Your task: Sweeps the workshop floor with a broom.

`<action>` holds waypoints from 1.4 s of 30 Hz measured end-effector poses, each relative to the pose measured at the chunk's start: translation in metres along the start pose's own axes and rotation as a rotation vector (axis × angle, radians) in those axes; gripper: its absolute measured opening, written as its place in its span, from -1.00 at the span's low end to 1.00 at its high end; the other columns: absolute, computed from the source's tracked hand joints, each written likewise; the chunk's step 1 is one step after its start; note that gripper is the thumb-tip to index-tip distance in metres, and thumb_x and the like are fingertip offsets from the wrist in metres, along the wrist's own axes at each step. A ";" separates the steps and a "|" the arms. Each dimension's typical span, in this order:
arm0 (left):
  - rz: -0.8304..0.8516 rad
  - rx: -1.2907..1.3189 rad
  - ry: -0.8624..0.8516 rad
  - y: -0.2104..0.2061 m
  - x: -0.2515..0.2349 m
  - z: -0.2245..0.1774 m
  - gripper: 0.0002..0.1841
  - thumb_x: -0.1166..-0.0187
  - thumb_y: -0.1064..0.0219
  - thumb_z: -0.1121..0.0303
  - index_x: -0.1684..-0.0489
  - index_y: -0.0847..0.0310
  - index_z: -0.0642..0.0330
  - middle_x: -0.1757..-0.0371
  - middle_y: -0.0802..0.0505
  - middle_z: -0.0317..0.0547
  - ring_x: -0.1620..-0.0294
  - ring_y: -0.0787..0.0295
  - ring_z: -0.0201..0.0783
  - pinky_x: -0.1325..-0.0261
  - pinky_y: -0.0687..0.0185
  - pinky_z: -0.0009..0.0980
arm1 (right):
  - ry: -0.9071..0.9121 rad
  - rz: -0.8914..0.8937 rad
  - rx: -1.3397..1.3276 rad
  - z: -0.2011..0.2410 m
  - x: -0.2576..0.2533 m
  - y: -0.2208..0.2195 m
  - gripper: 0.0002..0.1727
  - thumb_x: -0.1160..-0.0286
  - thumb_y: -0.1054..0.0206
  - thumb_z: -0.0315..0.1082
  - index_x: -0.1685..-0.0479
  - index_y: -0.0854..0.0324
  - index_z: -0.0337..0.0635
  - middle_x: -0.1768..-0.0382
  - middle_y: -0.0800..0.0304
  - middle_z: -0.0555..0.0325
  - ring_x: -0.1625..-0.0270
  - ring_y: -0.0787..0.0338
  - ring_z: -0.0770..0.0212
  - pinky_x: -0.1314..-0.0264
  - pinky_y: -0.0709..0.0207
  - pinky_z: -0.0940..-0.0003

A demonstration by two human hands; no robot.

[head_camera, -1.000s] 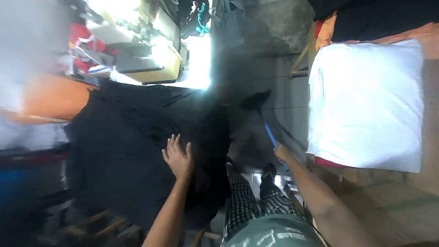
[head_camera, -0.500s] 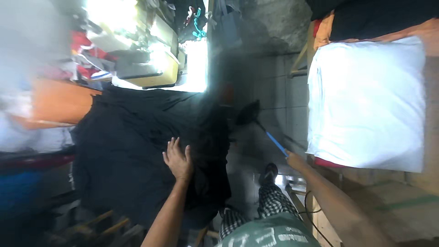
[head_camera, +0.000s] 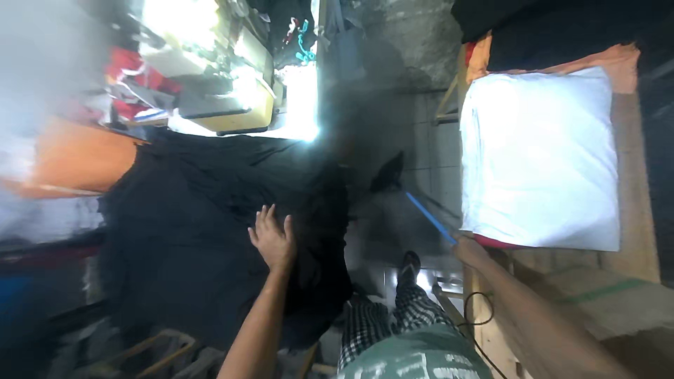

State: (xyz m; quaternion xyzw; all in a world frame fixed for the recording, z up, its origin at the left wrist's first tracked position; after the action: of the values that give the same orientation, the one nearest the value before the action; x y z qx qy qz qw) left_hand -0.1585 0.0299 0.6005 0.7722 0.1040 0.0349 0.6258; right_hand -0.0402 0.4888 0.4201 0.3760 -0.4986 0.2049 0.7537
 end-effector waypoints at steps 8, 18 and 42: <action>-0.048 -0.001 -0.014 0.005 0.001 -0.002 -0.29 -0.78 0.16 -0.10 -0.63 -0.42 0.31 -0.70 -0.48 0.25 -0.81 -0.22 0.24 -0.77 0.24 0.36 | -0.015 -0.031 -0.301 0.069 -0.102 -0.030 -0.37 -0.87 0.03 -0.30 -0.90 0.00 -0.04 -0.41 -0.60 -0.33 -0.16 -0.78 -0.16 -0.21 -0.63 -0.05; -0.035 0.001 -0.008 0.005 0.002 -0.004 -0.30 -0.77 0.15 -0.08 -0.62 -0.42 0.33 -0.71 -0.47 0.26 -0.81 -0.20 0.26 -0.77 0.27 0.37 | 0.137 0.106 0.223 0.041 -0.077 -0.008 -0.42 -0.83 -0.04 -0.31 -0.83 -0.25 0.15 -0.57 -0.55 -0.24 -0.62 -0.51 -0.31 -0.63 -0.29 -0.32; -0.001 0.026 -0.005 0.004 0.002 -0.004 -0.32 -0.80 0.14 -0.07 -0.68 -0.37 0.27 -0.75 -0.42 0.21 -0.85 -0.13 0.18 -0.80 0.31 0.34 | -0.179 -0.031 0.093 -0.031 -0.021 -0.041 -0.37 -0.82 0.00 -0.31 -0.86 -0.04 -0.18 -0.51 -0.57 -0.36 -0.56 -0.60 -0.30 -0.57 -0.41 -0.23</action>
State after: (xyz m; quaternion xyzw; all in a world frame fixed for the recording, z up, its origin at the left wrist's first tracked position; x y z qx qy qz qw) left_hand -0.1570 0.0336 0.6052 0.7802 0.1032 0.0313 0.6161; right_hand -0.0024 0.4883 0.3798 0.4349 -0.5482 0.1817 0.6909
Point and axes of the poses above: each hand's wrist, its own x-axis away from the middle knuckle, its own y-axis out of the back of the hand, z = x × y, the point moved 9 cm from there along -x, towards the middle knuckle
